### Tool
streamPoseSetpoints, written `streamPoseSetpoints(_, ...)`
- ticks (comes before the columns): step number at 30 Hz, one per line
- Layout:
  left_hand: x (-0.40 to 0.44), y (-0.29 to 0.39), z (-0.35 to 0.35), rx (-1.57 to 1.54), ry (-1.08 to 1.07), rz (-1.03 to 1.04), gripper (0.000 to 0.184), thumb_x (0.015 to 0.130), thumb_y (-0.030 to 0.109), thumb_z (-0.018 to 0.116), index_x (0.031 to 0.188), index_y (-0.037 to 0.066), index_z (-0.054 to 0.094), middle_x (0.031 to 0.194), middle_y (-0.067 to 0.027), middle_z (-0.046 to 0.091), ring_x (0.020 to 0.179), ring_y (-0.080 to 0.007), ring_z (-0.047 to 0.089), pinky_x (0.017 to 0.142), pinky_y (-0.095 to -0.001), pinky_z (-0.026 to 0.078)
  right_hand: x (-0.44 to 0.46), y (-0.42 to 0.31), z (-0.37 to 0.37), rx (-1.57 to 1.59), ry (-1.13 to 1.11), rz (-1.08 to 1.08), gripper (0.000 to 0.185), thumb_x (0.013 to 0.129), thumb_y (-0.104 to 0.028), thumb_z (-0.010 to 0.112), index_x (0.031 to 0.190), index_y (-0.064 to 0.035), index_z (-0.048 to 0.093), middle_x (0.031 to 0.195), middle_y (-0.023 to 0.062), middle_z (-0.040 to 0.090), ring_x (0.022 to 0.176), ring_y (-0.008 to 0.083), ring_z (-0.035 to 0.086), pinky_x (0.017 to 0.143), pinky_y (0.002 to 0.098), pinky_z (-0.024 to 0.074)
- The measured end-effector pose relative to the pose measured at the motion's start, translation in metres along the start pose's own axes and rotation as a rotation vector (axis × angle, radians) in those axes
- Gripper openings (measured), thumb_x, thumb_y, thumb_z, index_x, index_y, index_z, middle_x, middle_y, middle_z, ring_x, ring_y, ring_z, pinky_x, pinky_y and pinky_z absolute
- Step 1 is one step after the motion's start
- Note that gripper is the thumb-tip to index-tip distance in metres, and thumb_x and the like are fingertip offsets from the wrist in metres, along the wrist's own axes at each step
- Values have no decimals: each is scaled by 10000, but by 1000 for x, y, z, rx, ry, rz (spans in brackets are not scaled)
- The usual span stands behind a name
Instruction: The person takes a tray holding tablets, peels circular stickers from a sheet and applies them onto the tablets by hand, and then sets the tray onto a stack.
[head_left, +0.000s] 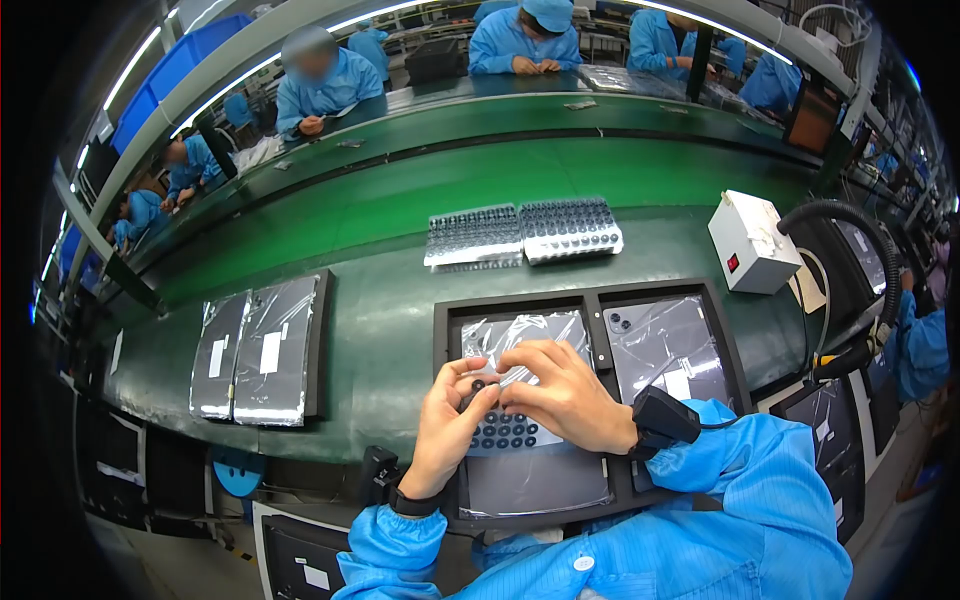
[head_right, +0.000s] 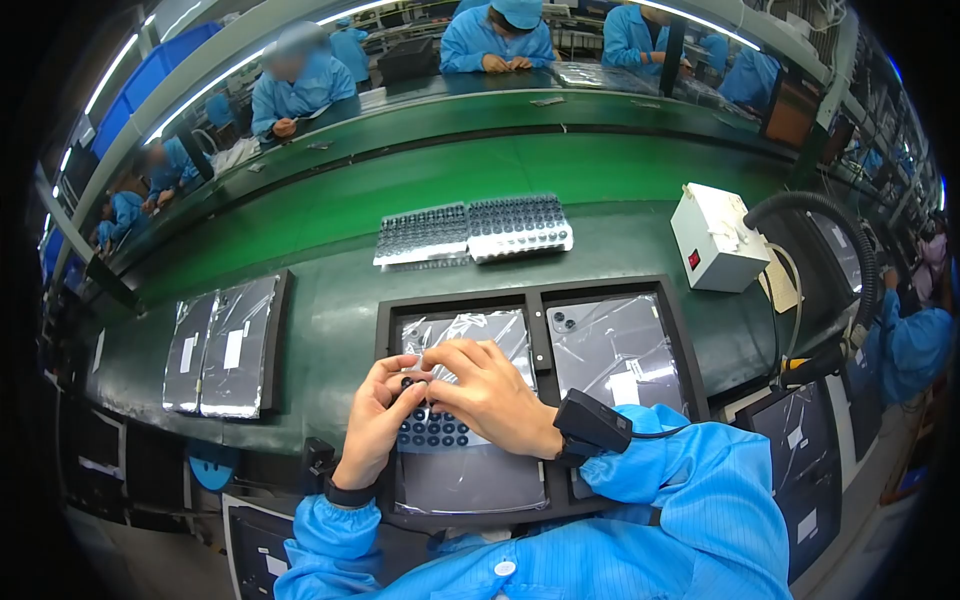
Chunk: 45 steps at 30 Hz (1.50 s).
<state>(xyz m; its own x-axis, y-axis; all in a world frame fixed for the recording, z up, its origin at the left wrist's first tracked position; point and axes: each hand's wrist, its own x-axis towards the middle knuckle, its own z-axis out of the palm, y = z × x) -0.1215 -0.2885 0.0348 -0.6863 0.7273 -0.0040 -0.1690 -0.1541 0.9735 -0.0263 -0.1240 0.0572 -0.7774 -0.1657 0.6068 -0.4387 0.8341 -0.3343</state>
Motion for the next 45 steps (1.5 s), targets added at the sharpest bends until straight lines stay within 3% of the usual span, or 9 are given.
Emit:
streamPoseSetpoints(5, 6, 0, -13, 109, -77, -67, 182, 923, 93, 626, 1072, -7, 594, 1007, -68, 643, 884, -82, 601, 758, -222, 458, -1, 2, -5, 105, 23, 0, 166, 728, -114, 755, 857, -91, 653, 1116, 74, 545, 1084, 292, 510, 896, 404, 417)
streamPoseSetpoints(7, 15, -7, -28, 567, 111, 152, 136, 881, 96, 656, 994, 26, 628, 1055, -97, 634, 968, -136, 595, 784, -268, 460, 4, 5, -16, 105, 63, 1, 156, 729, -96, 743, 849, -86, 644, 1116, 82, 542, 1094, 293, 505, 897, 412, 414)
streamPoseSetpoints(9, 27, 0, -35, 831, 151, 451, 113, 863, 125, 659, 914, 43, 601, 1103, -95, 650, 1219, -276, 482, 1025, -384, 353, 15, 9, -26, 86, 150, 36, 145, 725, -74, 735, 819, -76, 624, 1080, 91, 532, 1082, 294, 495, 903, 412, 409)
streamPoseSetpoints(14, 29, -12, -36, 1127, 51, 459, 129, 870, 106, 633, 944, 32, 558, 1222, -123, 635, 1384, -369, 337, 1128, -525, 188, 45, 67, 1, 55, 186, 190, 95, 754, -75, 710, 818, -67, 640, 1048, 99, 523, 1026, 299, 495, 879, 399, 411)
streamPoseSetpoints(17, 20, -9, -31, 1188, -6, 555, 182, 870, 91, 634, 1023, 5, 588, 1056, -103, 673, 1317, -346, 437, 1108, -577, 199, 50, 97, 40, 122, 49, 316, 89, 776, -133, 695, 824, -70, 654, 1054, 92, 521, 1028, 280, 483, 872, 392, 389)
streamPoseSetpoints(19, 11, -6, -27, 1223, -32, 520, 119, 860, 60, 637, 942, 19, 561, 1236, -96, 636, 1328, -311, 443, 1116, -557, 209, 53, 104, 57, 140, -8, 337, 106, 777, -160, 693, 827, -74, 660, 1050, 86, 518, 1039, 269, 476, 878, 387, 372)
streamPoseSetpoints(33, 8, -13, -26, 1161, 21, 533, 122, 867, 57, 638, 958, 24, 565, 1256, -88, 628, 1307, -291, 477, 1101, -560, 242, 55, 98, 65, 167, -96, 329, 122, 764, -211, 700, 821, -106, 674, 1054, 56, 512, 1069, 241, 456, 909, 380, 323)
streamPoseSetpoints(36, 9, -14, -27, 1172, 25, 572, 380, 862, 52, 640, 1232, -1, 569, 955, -83, 657, 1275, -272, 506, 1083, -579, 257, 54, 97, 65, 176, -99, 341, 122, 763, -211, 703, 821, -109, 671, 1054, 56, 509, 1069, 241, 455, 907, 381, 323)
streamPoseSetpoints(45, 7, -13, -25, 1149, 21, 521, 112, 874, 51, 630, 960, 27, 563, 1263, -80, 625, 1311, -284, 475, 1102, -559, 236, 53, 94, 64, 152, -64, 310, 102, 752, -192, 705, 813, -119, 667, 1049, 55, 512, 1066, 245, 457, 902, 377, 332)
